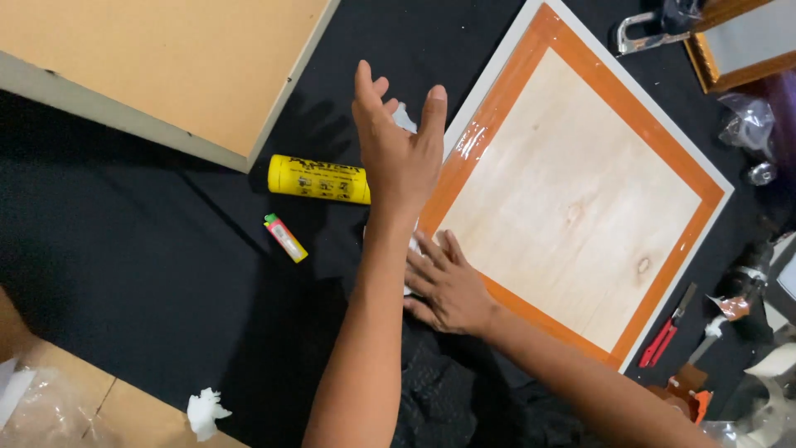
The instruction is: The person applies orange tape to the edges of a wooden photo frame, wipes the surface with a white cloth, then uses a cordless drill to screw metal hanging hardware into the frame's back corners.
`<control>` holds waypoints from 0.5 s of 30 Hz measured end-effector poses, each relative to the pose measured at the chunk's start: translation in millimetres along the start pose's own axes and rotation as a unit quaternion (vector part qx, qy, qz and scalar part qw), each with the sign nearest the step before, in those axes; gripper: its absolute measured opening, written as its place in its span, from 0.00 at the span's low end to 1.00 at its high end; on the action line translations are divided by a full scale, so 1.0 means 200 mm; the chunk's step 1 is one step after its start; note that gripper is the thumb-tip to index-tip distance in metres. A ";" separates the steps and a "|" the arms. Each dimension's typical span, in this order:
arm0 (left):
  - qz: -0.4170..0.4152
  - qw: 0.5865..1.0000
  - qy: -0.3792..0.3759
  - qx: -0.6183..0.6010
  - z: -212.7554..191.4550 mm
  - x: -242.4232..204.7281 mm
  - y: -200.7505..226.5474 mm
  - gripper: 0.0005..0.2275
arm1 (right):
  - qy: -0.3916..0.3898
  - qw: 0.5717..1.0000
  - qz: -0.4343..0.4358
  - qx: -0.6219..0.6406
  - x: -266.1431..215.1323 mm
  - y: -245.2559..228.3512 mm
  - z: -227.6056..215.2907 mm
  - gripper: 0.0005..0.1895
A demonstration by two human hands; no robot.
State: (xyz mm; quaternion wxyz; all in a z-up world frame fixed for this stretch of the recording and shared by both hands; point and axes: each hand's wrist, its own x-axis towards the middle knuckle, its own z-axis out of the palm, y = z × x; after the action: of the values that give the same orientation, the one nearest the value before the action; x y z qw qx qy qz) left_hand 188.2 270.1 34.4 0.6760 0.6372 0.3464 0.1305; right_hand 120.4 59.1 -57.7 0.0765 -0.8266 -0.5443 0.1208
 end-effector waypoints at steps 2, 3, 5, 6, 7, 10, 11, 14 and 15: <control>0.004 0.999 0.032 -0.020 0.00 0.01 -0.01 0.39 | 0.025 0.997 -0.073 -0.026 -0.01 0.05 0.00 0.28; -0.003 0.999 0.026 -0.020 0.01 0.02 -0.03 0.39 | 0.020 0.997 -0.067 -0.024 0.01 0.07 0.01 0.28; 0.004 1.000 0.031 -0.006 0.02 0.04 -0.06 0.39 | 0.030 0.996 -0.076 0.019 0.05 0.10 0.03 0.27; 0.007 0.999 0.032 -0.008 0.02 0.03 -0.03 0.39 | 0.032 0.996 -0.078 0.017 0.06 0.08 0.01 0.27; 0.000 0.999 0.020 -0.028 0.01 0.03 0.00 0.39 | 0.028 0.995 -0.092 0.041 0.07 0.06 -0.02 0.28; -0.013 0.999 0.023 -0.040 -0.01 0.04 0.00 0.40 | 0.044 0.992 -0.114 0.036 0.12 0.12 -0.06 0.23; -0.015 0.999 0.028 -0.032 0.00 0.05 -0.02 0.40 | 0.068 0.991 -0.115 0.002 0.13 0.16 -0.07 0.20; -0.002 0.999 0.019 -0.037 0.03 0.06 -0.03 0.39 | 0.062 0.995 -0.078 0.025 0.10 0.10 -0.01 0.21; 0.003 0.999 0.015 -0.043 0.05 0.07 -0.04 0.39 | 0.064 0.995 -0.075 0.016 0.08 0.05 0.02 0.21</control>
State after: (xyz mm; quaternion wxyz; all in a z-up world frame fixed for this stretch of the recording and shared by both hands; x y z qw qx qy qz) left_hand 202.4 270.8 22.8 0.6970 0.6066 0.3487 0.1567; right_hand 134.1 69.6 -65.3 0.1337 -0.7879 -0.5970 0.0704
